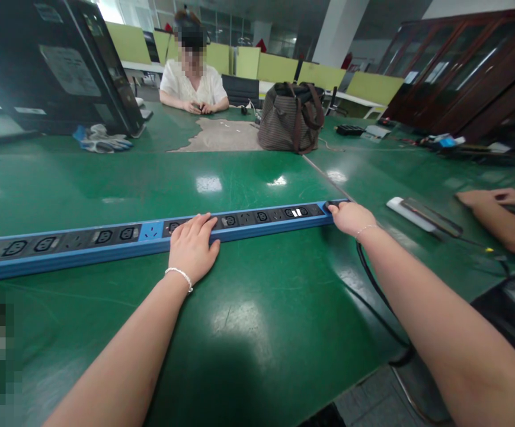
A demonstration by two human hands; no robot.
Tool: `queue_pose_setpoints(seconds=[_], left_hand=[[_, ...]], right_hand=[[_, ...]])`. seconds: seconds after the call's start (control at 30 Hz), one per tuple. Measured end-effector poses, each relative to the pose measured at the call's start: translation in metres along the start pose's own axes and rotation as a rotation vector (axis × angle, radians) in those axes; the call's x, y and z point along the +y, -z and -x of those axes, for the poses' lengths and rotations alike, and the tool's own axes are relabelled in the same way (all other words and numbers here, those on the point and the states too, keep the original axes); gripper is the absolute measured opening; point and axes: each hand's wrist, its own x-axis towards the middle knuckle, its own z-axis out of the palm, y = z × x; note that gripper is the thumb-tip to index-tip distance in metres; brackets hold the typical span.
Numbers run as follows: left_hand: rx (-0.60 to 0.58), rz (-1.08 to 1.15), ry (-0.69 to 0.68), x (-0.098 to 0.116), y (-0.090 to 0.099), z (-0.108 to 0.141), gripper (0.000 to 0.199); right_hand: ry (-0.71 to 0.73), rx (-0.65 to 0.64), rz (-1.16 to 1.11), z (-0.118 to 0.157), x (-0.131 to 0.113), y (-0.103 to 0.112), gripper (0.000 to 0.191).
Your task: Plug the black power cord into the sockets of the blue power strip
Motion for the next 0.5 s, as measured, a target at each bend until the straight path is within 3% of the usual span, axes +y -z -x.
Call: queue_pose_setpoints(seconds=[0.5], left_hand=[[-0.011,0.027,0.015,0.0009,0.0014,-0.0003,0.045]], right_hand=[[0.013,-0.020,0.034,0.0023,0.0014,0.0083,0.055]])
